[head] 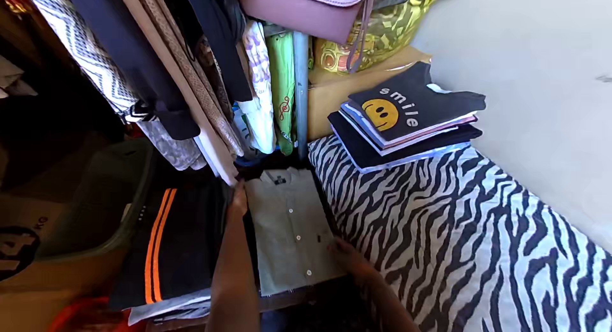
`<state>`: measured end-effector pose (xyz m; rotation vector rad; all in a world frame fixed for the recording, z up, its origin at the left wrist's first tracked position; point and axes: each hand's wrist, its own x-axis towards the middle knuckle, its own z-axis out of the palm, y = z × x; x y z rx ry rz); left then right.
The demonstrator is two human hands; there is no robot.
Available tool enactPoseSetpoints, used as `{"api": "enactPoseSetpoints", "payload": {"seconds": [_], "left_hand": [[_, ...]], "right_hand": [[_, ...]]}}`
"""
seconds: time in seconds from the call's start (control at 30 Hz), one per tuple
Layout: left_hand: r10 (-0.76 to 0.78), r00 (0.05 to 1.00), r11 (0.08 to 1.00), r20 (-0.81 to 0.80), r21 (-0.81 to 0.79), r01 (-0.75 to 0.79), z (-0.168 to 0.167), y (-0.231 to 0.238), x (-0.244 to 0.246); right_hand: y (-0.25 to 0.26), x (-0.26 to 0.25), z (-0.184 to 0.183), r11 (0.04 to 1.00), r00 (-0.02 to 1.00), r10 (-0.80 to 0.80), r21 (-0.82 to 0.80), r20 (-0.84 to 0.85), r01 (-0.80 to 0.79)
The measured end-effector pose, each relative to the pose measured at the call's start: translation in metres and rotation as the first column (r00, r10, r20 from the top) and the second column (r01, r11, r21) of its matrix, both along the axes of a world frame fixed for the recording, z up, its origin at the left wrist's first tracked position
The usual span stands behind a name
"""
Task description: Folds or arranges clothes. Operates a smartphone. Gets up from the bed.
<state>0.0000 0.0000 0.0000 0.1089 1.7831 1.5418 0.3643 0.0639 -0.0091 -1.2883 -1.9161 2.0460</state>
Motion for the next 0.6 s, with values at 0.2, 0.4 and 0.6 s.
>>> {"api": "enactPoseSetpoints", "payload": {"seconds": [0.2, 0.4, 0.6], "left_hand": [[0.047, 0.998, 0.959, 0.046, -0.282, -0.032, -0.028, -0.001, 0.018], [-0.060, 0.980, 0.939, -0.190, -0.343, -0.010, -0.028, -0.002, 0.019], [-0.157, 0.931, 0.879, -0.329, -0.476, -0.020, -0.021, 0.003, 0.019]], "right_hand": [[-0.014, 0.007, -0.021, 0.993, 0.988, -0.104, -0.044, 0.113, 0.110], [-0.038, 0.012, -0.006, 0.987, 0.991, -0.111, -0.104, 0.080, 0.119], [-0.046, 0.015, -0.001, 0.996, 0.991, -0.091, -0.006, 0.102, 0.092]]}}
